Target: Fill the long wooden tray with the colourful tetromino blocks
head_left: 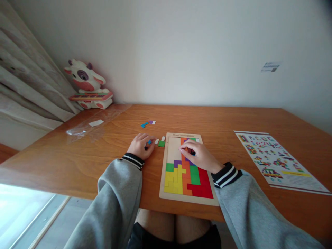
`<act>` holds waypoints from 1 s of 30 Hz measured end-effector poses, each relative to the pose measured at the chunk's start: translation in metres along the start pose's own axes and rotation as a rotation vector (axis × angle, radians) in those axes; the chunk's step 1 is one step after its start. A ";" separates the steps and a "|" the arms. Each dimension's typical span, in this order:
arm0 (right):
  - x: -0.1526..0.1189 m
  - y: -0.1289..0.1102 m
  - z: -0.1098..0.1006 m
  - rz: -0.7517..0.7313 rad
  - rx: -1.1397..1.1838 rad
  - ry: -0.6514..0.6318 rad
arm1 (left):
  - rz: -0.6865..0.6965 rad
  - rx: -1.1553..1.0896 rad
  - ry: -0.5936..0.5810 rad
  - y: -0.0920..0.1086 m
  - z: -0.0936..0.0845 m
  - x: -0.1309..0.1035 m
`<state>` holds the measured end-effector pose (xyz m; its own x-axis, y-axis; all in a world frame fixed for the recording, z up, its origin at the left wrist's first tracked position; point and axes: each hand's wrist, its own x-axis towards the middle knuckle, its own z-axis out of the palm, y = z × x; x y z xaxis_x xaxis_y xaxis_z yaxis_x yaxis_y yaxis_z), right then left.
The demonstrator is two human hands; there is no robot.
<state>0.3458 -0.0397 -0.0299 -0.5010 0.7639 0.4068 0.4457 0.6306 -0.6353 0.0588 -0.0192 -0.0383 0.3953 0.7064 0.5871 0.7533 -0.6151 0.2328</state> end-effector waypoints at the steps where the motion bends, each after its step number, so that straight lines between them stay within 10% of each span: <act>1: 0.000 0.002 -0.001 -0.001 -0.001 0.026 | 0.009 0.027 -0.017 -0.009 -0.003 -0.003; 11: -0.001 0.007 -0.002 -0.069 -0.076 0.097 | -0.176 0.139 -0.127 -0.031 0.003 -0.013; 30: 0.002 0.011 -0.006 0.105 -0.142 0.403 | -0.094 0.238 -0.026 -0.030 0.012 -0.010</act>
<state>0.3543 -0.0300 -0.0317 -0.1307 0.7994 0.5864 0.5901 0.5380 -0.6019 0.0378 -0.0038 -0.0604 0.3287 0.7673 0.5506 0.8886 -0.4487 0.0949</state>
